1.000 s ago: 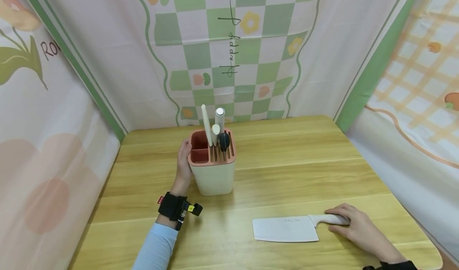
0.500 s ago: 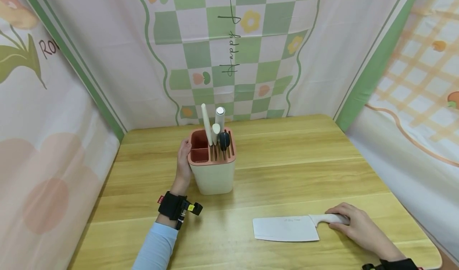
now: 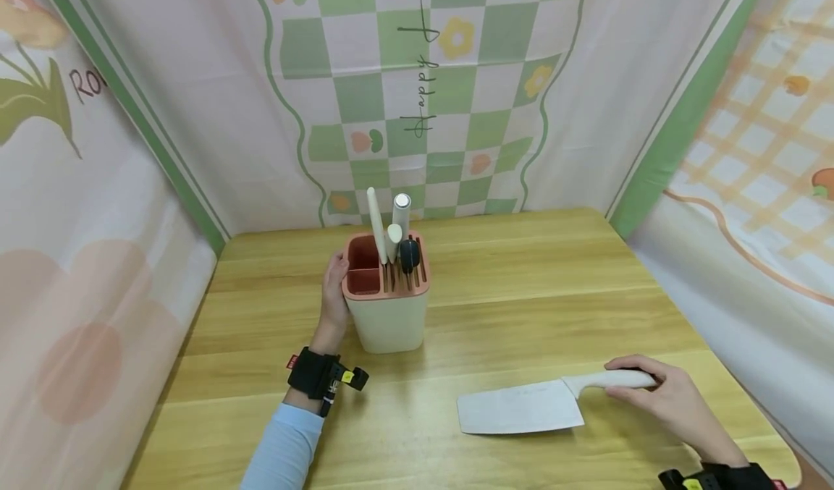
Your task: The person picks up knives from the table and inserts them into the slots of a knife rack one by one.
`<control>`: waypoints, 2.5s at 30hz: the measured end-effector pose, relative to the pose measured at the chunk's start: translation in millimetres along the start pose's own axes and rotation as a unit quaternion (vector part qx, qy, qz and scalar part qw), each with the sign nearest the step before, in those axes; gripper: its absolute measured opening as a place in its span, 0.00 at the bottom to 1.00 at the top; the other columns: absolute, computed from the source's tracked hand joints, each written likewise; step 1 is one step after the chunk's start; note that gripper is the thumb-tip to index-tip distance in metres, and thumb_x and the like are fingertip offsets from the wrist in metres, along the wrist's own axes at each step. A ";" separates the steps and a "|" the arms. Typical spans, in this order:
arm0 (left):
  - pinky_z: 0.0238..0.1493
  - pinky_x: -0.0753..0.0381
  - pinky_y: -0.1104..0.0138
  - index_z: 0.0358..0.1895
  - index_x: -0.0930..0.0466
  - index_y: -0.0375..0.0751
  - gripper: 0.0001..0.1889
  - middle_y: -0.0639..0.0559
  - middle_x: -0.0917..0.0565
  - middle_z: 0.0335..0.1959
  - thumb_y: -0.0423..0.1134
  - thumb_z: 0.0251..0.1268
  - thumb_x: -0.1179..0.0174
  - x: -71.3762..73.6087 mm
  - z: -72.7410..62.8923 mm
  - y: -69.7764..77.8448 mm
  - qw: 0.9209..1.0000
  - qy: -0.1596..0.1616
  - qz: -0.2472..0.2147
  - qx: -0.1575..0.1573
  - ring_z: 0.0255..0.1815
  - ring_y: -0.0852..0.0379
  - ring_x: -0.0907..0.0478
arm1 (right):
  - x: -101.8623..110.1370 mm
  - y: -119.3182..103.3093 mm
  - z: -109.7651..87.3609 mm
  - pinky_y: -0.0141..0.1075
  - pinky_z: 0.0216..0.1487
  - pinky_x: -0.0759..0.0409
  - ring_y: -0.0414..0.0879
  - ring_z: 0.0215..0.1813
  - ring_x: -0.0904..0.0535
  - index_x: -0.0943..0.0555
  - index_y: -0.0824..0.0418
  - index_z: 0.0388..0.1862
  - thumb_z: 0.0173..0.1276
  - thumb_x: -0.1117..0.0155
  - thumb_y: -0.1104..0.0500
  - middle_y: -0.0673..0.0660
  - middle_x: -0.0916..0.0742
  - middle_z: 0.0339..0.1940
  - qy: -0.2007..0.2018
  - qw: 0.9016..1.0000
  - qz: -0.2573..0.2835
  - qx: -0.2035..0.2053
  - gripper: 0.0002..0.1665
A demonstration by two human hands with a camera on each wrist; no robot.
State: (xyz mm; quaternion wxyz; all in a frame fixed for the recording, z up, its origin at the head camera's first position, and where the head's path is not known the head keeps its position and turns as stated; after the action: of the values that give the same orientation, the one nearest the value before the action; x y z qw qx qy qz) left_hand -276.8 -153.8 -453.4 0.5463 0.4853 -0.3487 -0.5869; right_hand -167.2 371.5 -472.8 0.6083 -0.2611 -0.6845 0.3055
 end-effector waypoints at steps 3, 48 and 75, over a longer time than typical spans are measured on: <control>0.59 0.22 0.72 0.73 0.34 0.33 0.29 0.49 0.22 0.61 0.48 0.79 0.63 -0.8 0.4 -1.4 1.000 0.001 -0.003 0.000 0.60 0.59 0.24 | 2.9 -4.0 -0.8 0.36 0.37 0.15 0.41 0.40 0.11 0.17 0.64 0.63 0.69 0.25 0.55 0.30 0.13 0.46 -0.003 0.998 0.056 -0.027 0.26; 0.58 0.21 0.71 0.73 0.34 0.33 0.29 0.35 0.26 0.66 0.49 0.79 0.63 -3.7 -0.6 -3.2 1.000 -0.010 -0.001 0.002 0.60 0.56 0.25 | -15.5 -140.5 49.9 0.39 0.58 0.16 0.54 0.53 0.15 0.30 0.85 0.58 0.78 0.54 0.79 0.68 0.16 0.51 0.038 0.756 0.499 0.422 0.14; 0.58 0.22 0.71 0.73 0.34 0.34 0.30 0.47 0.24 0.64 0.49 0.78 0.64 1.1 2.3 -0.3 1.000 0.005 0.004 0.004 0.60 0.59 0.25 | -11.5 -268.5 89.5 0.37 0.35 0.24 0.50 0.28 0.32 0.31 0.69 0.40 0.82 0.52 0.69 0.59 0.24 0.28 0.097 0.725 0.515 0.446 0.06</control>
State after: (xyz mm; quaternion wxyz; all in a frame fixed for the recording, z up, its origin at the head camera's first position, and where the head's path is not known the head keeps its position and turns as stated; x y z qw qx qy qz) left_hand -279.0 -155.2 -453.2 0.5484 0.4887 -0.3506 -0.5809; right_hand -250.7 172.3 -289.5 0.4669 -0.3003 -0.1664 0.8149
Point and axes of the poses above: each hand's wrist, its own z-axis towards the middle knuckle, its own x-axis out of the back of the hand, y = z × x, the point moved 2 cm from there along z, towards the middle knuckle
